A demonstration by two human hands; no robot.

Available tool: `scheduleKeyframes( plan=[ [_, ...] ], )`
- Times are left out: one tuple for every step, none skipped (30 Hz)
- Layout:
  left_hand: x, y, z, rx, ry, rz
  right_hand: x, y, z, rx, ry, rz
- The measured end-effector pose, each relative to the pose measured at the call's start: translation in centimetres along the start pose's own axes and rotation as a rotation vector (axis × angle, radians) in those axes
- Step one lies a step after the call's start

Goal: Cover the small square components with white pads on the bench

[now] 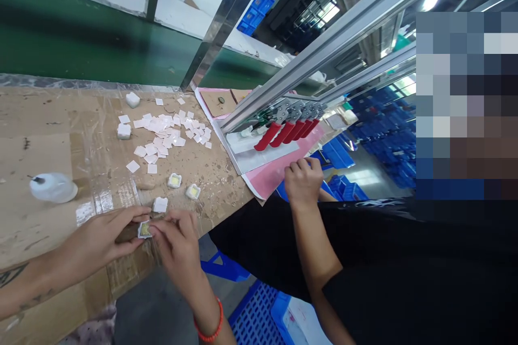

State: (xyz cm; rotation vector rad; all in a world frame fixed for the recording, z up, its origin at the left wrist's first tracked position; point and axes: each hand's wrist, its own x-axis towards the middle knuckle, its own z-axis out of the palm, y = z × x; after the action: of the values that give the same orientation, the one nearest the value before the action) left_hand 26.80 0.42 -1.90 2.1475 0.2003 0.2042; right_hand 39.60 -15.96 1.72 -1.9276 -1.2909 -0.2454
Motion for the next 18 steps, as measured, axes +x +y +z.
scheduleKeyframes(
  plan=[
    [0.0,-0.1,0.1,-0.006,-0.006,0.004,0.1,0.5,-0.5,-0.001,0.069,0.025],
    [0.0,-0.2,0.1,-0.013,-0.011,0.006,0.1,1.2,-1.0,-0.009,0.139,0.066],
    [0.0,-0.3,0.1,-0.016,-0.012,0.008,0.2,2.2,-1.5,-0.027,0.205,0.116],
    [0.0,-0.4,0.1,-0.016,-0.013,0.007,0.4,3.4,-2.0,-0.052,0.257,0.171],
    [0.0,-0.4,0.1,-0.011,-0.015,-0.002,0.5,4.8,-2.4,-0.079,0.288,0.222],
    [0.0,-0.4,0.0,-0.003,-0.018,-0.02,0.6,6.4,-2.6,-0.103,0.305,0.26],
    [0.1,-0.4,0.0,0.003,-0.024,-0.042,0.8,7.9,-2.7,-0.12,0.306,0.29],
    [0.1,-0.4,0.0,0.003,-0.027,-0.057,0.9,9.4,-2.7,-0.13,0.294,0.311],
    [0.2,-0.3,-0.1,-0.003,-0.03,-0.073,1.0,10.6,-2.5,-0.135,0.275,0.323],
    [0.2,-0.3,-0.1,-0.014,-0.031,-0.089,1.2,11.7,-2.3,-0.139,0.253,0.331],
    [0.3,-0.3,-0.1,-0.029,-0.034,-0.098,1.3,12.4,-2.0,-0.143,0.232,0.337],
    [0.3,-0.3,-0.2,-0.047,-0.04,-0.104,1.4,13.0,-1.6,-0.148,0.214,0.34],
    [0.2,-0.3,-0.1,-0.063,-0.045,-0.111,1.5,13.3,-1.3,-0.154,0.2,0.344],
    [0.2,-0.4,-0.1,-0.072,-0.049,-0.12,1.7,13.5,-1.0,-0.16,0.188,0.347],
    [0.1,-0.5,-0.1,-0.072,-0.052,-0.127,1.8,13.6,-0.9,-0.166,0.179,0.349],
    [0.1,-0.6,0.0,-0.067,-0.049,-0.127,1.9,13.6,-0.7,-0.171,0.169,0.349],
    [0.0,-0.6,0.0,-0.056,-0.043,-0.127,2.1,13.5,-0.7,-0.176,0.16,0.344],
    [0.0,-0.6,0.0,-0.045,-0.03,-0.125,2.2,13.5,-0.6,-0.18,0.15,0.335]
  ],
)
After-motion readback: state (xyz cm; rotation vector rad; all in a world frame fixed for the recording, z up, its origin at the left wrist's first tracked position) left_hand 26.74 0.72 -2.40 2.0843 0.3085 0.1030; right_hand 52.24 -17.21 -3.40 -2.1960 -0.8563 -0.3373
